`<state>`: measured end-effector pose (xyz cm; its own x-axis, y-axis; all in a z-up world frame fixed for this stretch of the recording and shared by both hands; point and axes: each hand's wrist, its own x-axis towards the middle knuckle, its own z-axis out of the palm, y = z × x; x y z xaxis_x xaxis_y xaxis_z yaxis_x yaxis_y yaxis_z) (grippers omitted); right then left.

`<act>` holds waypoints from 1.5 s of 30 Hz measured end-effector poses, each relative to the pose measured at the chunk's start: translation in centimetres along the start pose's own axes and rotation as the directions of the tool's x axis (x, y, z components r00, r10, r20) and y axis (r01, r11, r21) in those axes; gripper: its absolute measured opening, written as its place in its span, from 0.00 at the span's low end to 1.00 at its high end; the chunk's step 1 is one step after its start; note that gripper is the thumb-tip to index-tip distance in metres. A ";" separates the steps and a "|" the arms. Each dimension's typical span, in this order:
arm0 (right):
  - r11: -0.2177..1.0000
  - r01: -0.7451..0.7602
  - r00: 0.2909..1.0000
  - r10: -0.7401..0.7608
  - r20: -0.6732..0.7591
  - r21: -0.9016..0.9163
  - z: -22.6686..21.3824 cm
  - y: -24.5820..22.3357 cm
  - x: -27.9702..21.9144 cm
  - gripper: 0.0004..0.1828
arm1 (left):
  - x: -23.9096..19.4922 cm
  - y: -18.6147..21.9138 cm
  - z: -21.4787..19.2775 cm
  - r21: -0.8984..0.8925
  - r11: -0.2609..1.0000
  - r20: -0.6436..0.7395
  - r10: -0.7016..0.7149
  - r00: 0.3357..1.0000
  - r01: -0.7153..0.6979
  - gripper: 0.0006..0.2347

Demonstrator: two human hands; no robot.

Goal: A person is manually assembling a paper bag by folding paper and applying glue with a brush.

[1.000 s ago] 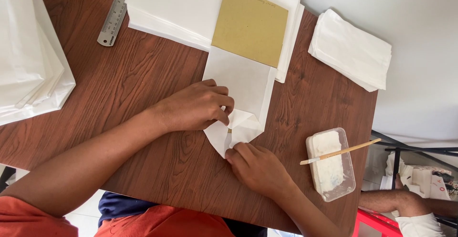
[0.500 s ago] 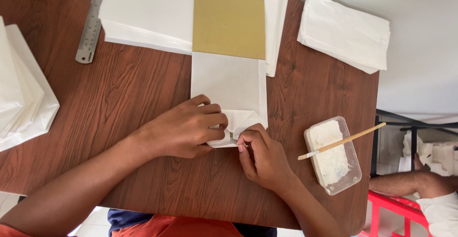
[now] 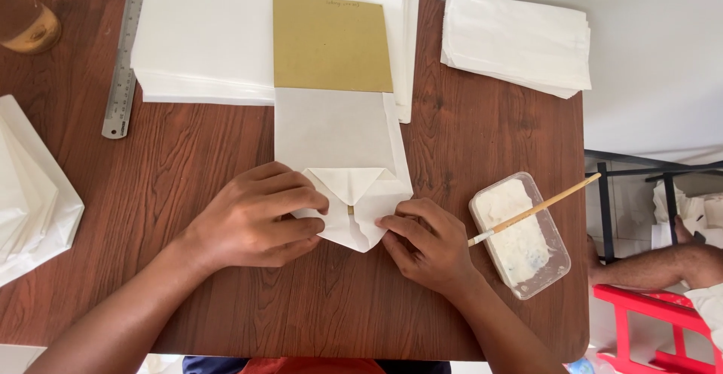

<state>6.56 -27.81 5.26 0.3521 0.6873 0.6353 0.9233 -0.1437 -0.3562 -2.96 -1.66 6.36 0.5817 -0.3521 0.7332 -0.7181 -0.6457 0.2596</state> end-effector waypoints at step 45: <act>0.823 -0.547 0.789 0.447 0.420 0.151 1.8 -1.3 0.0 0.06 | 0.2 -0.1 0.3 -0.126 0.844 0.519 -0.392 0.760 0.521 0.04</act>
<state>5.09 -26.33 4.53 0.6265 0.7775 0.0542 0.5446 -0.3869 -0.7441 -2.59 -1.87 6.30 0.9216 -0.3660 0.1293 -0.3509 -0.6430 0.6808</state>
